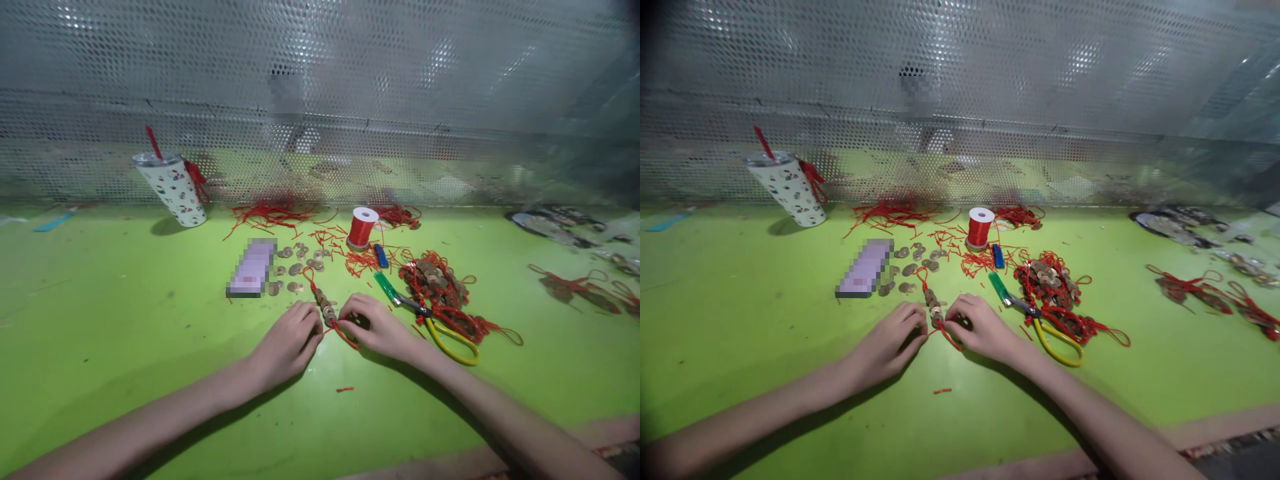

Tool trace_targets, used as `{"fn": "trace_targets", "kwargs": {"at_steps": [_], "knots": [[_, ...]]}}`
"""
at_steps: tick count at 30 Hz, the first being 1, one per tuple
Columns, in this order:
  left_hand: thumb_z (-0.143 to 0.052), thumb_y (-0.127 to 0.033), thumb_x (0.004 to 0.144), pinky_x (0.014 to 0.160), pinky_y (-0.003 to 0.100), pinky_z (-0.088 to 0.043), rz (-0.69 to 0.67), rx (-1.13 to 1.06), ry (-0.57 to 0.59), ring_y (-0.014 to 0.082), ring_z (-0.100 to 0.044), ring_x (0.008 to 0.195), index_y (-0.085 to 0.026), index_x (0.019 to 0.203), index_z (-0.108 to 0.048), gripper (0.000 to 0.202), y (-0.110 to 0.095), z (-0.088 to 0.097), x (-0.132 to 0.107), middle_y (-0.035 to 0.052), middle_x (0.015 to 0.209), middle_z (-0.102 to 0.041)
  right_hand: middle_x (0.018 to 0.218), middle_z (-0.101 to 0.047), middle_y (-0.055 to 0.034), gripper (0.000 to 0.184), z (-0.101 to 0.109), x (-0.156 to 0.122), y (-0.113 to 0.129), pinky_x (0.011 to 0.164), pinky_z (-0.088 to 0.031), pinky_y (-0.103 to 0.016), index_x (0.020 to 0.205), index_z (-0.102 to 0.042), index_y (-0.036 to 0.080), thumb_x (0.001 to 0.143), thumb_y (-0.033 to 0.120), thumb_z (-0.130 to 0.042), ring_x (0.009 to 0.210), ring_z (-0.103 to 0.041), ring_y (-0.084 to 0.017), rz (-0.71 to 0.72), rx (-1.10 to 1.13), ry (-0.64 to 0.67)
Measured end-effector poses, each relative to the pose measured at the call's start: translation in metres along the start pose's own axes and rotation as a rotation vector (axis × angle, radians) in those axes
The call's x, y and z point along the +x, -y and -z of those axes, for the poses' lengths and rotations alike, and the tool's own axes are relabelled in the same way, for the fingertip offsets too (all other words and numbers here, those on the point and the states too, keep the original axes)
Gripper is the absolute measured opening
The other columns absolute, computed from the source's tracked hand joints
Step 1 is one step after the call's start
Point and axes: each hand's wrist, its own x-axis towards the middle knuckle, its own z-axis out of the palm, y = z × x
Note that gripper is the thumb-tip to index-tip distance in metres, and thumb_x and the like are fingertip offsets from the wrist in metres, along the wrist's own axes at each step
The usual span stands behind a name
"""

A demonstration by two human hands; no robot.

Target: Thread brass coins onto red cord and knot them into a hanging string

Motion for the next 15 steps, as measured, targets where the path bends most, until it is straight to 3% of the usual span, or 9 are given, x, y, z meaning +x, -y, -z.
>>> {"fn": "trace_targets", "kwargs": {"at_steps": [7,11,15], "knots": [[-0.048,-0.018,0.097,0.077,0.036,-0.051,0.038,-0.068,-0.064,0.0208,-0.058,0.084,-0.02,0.089,-0.053,0.01,0.0018,0.0002,0.0008,0.0059,0.09,-0.063,0.087,-0.067,-0.006,0.007,-0.006,0.0005,0.0021,0.078,-0.049,-0.033,0.088,-0.065,0.019,0.094,0.019,-0.062,0.083,-0.063,-0.02,0.027,-0.017,0.003],[-0.054,-0.025,0.097,0.081,0.04,-0.051,0.045,0.0,-0.045,0.0243,-0.058,0.091,-0.02,0.092,-0.055,0.007,0.0014,-0.0008,-0.0008,0.008,0.096,-0.063,0.088,-0.067,-0.0059,0.006,-0.0072,0.0003,0.0036,0.078,-0.049,-0.033,0.088,-0.064,0.019,0.094,0.018,-0.062,0.083,-0.062,-0.02,0.03,-0.027,0.0],[-0.049,-0.021,0.099,0.083,0.041,-0.051,0.054,-0.017,-0.032,0.0245,-0.058,0.094,-0.019,0.091,-0.055,0.01,0.0029,-0.0054,-0.0023,0.0085,0.098,-0.062,0.086,-0.066,-0.0053,0.005,-0.0029,0.0014,0.0039,0.074,-0.048,-0.032,0.088,-0.064,0.018,0.093,0.019,-0.063,0.079,-0.061,-0.019,0.003,0.003,0.021]]}}
